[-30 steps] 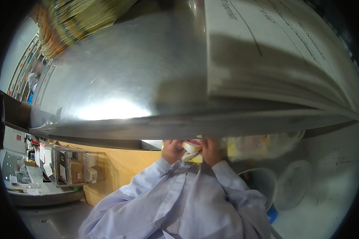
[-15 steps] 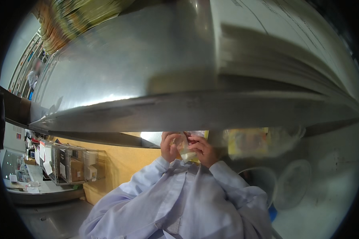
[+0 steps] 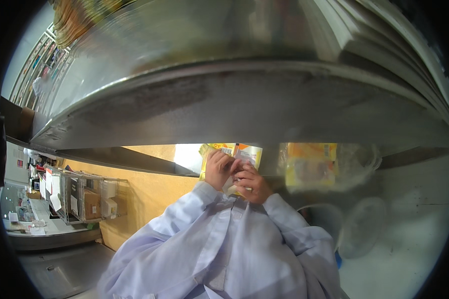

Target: The person repeatedly picks up small yellow and white packages from a stainless steel table, folds the edges of the packaging, and places them into a clear plastic bag. The process is repeated for multiple items in a continuous loop.

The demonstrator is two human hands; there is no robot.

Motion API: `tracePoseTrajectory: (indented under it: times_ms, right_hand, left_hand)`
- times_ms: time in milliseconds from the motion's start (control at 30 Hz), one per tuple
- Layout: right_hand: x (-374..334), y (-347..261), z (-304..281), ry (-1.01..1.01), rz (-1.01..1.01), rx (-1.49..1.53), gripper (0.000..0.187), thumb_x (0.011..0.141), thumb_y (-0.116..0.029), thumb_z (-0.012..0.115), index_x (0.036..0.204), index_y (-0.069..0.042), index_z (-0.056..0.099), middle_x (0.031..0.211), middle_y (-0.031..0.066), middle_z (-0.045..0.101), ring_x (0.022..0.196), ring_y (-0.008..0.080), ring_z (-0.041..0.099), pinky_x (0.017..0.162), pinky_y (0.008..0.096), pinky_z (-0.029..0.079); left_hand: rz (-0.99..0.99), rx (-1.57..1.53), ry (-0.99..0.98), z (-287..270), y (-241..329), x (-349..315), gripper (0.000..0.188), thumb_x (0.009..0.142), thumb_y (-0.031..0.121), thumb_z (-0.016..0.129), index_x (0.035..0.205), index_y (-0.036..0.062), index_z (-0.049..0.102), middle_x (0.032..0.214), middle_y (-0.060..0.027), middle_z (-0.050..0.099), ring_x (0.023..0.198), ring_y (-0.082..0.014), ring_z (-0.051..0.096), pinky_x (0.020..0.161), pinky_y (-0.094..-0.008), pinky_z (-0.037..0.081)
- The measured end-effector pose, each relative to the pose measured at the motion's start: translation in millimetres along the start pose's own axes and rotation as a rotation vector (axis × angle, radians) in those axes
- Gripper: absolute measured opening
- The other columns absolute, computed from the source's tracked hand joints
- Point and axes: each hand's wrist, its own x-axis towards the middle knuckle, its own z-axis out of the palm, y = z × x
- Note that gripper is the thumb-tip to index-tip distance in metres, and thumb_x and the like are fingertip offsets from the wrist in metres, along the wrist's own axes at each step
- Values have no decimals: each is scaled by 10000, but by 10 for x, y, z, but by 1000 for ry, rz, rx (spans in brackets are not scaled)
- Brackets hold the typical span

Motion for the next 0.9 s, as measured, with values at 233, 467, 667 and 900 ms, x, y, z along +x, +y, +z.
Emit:
tracePoseTrajectory:
  times_ms: [233,467,667,900]
  right_hand:
    - [133,32,-156,398,340,-514,235,834,-184,645,1013,-32,639,1053,158,616,1039,381,537,973,491,397]
    - [-169,334,47,322,473,-632,340,774,-178,698,1079,-52,618,1100,188,601,1042,404,529,919,483,388]
    - [-122,275,86,376,412,-590,248,765,-154,681,976,-28,647,949,173,634,893,389,581,825,478,442]
    - [-119,-18,-19,439,281,-249,232,748,-51,654,978,-27,667,1004,181,648,887,348,615,815,419,475]
  left_hand:
    - [24,26,40,-65,119,-10,233,673,287,806,756,131,654,736,-20,588,758,-225,579,778,-369,428]
    - [-112,41,-149,-33,138,-9,284,738,342,745,915,130,685,868,-79,646,790,-308,608,683,-420,458]
    - [-93,192,-204,29,51,-90,305,793,366,686,964,113,676,901,-113,652,794,-335,611,653,-453,459]
    - [-107,186,-403,227,-260,-387,372,734,325,727,1045,139,642,1118,-140,580,1047,-303,508,903,-454,335]
